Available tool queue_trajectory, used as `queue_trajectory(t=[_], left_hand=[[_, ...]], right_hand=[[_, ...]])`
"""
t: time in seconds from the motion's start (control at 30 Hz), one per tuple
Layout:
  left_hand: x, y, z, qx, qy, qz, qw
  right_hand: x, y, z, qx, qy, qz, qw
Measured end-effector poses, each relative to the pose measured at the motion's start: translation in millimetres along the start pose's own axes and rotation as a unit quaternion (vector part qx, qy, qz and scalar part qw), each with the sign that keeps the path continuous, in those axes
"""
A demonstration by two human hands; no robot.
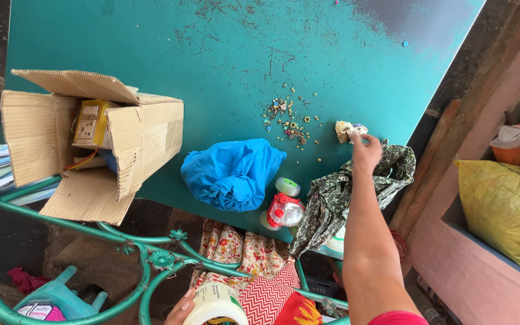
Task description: The person sorts beads and buttons from a newspaper wrap and a container, arranging them on a teal surface before placing them back into the container.
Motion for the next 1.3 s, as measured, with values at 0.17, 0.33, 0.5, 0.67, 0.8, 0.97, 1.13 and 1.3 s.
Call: queue_trajectory(t=[0.17, 0.33, 0.5, 0.67, 0.8, 0.97, 1.13, 1.3], left_hand=[[10.9, -19.2, -18.2, -0.018, -0.046, 0.038, 0.998], [17.0, -21.1, -22.9, -0.027, -0.064, 0.045, 0.997], [9.8, -1.0, 0.2, 0.014, -0.007, 0.008, 1.0], [0.8, 7.4, 5.5, 0.002, 0.002, -0.002, 1.0], [-2.5, 6.5, 1.4, -0.01, -0.004, 0.0, 1.0], [-5.1, 5.6, -2.4, -0.026, -0.014, 0.006, 1.0], [-3.6, 5.2, -0.4, -0.035, -0.026, 0.013, 0.999], [-3.6, 1.4, -1.5, -0.048, -0.041, 0.025, 0.998]], right_hand=[[10.0, -26.0, 16.3, 0.269, 0.212, -0.021, 0.939], [13.4, -37.7, 9.6, 0.165, 0.124, 0.026, 0.978], [24.6, -44.3, 4.0, -0.236, -0.081, 0.155, 0.956], [38.5, -28.2, 12.7, -0.34, -0.096, 0.148, 0.924], [44.1, -16.6, 16.3, -0.362, -0.049, 0.106, 0.925], [56.2, -13.2, 34.7, -0.36, -0.053, 0.126, 0.923], [63.2, -27.9, 38.8, -0.302, -0.053, 0.192, 0.932], [45.5, -42.1, 4.8, -0.182, -0.053, 0.171, 0.967]])
Point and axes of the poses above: each hand's wrist, its own x-axis away from the middle knuckle, its own y-axis out of the back of the hand, z = x × y, the point moved 6 cm from there along -x, towards the middle knuckle, and after that the axes turned 1 degree about z, right-handed, at the moved point
